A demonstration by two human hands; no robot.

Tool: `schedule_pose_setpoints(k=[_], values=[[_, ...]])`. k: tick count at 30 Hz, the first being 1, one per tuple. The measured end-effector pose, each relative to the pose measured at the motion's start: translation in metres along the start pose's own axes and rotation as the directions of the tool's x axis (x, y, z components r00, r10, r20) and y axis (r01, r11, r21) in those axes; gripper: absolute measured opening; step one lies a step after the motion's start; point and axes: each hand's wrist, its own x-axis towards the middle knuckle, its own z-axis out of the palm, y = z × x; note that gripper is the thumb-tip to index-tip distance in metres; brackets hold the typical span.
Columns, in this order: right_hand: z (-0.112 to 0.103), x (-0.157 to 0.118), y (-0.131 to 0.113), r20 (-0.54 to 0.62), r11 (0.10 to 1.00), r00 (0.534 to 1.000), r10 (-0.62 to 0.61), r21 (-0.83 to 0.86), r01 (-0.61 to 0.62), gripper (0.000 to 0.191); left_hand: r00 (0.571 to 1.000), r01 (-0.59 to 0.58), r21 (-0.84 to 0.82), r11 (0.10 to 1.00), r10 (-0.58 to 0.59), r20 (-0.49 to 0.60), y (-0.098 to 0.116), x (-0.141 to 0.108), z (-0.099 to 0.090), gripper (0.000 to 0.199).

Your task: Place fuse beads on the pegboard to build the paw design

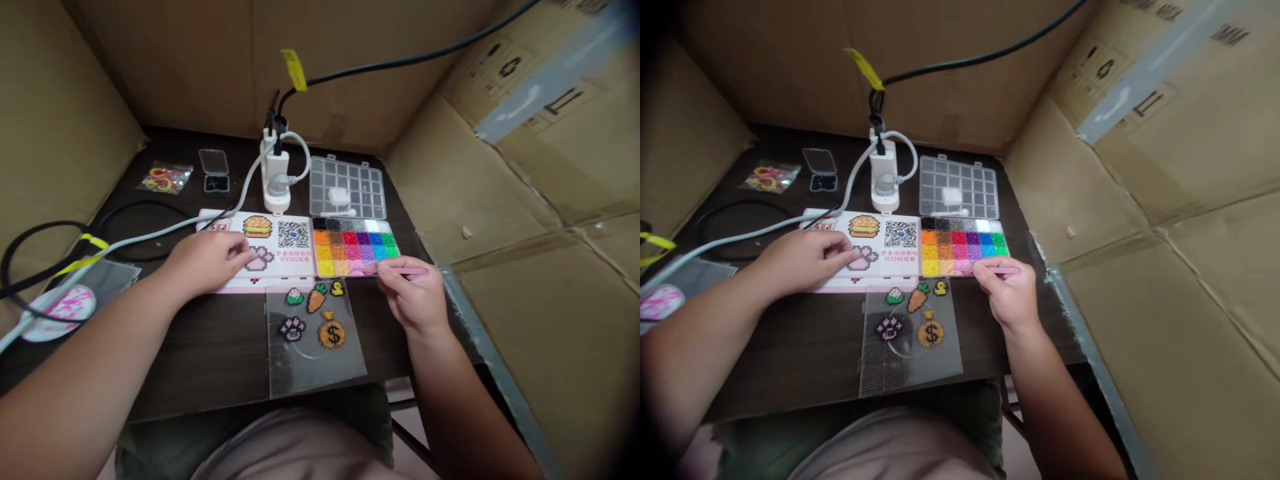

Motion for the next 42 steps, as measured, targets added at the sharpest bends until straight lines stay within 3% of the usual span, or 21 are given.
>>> schedule_pose_setpoints(k=[3,7,12,19,42], values=[[0.014,-0.011,-0.003,0.213,0.998,0.975,-0.067,0.026,0.063,0.028,1.0,0.0,0.016,1.0,0.0,-0.008,0.001,-0.001,0.0,0.034],[0.034,-0.022,-0.011,0.487,0.991,0.863,-0.134,0.056,0.122,0.022,1.0,0.005,0.007,1.0,-0.005,-0.02,0.002,-0.001,0.003,0.032],[0.045,-0.024,-0.012,0.633,0.977,0.745,-0.211,0.108,0.185,0.015,1.0,0.01,0.01,1.0,-0.01,-0.024,0.003,-0.001,0.003,0.029],[0.044,-0.025,-0.006,0.66,0.967,0.71,-0.245,0.108,0.233,0.012,0.999,0.003,0.013,1.0,-0.003,-0.034,0.001,0.0,0.004,0.031],[0.045,-0.025,-0.007,0.662,0.966,0.707,-0.249,0.113,0.234,0.015,0.999,0.007,0.034,0.999,-0.005,-0.039,0.003,-0.001,0.004,0.031]])
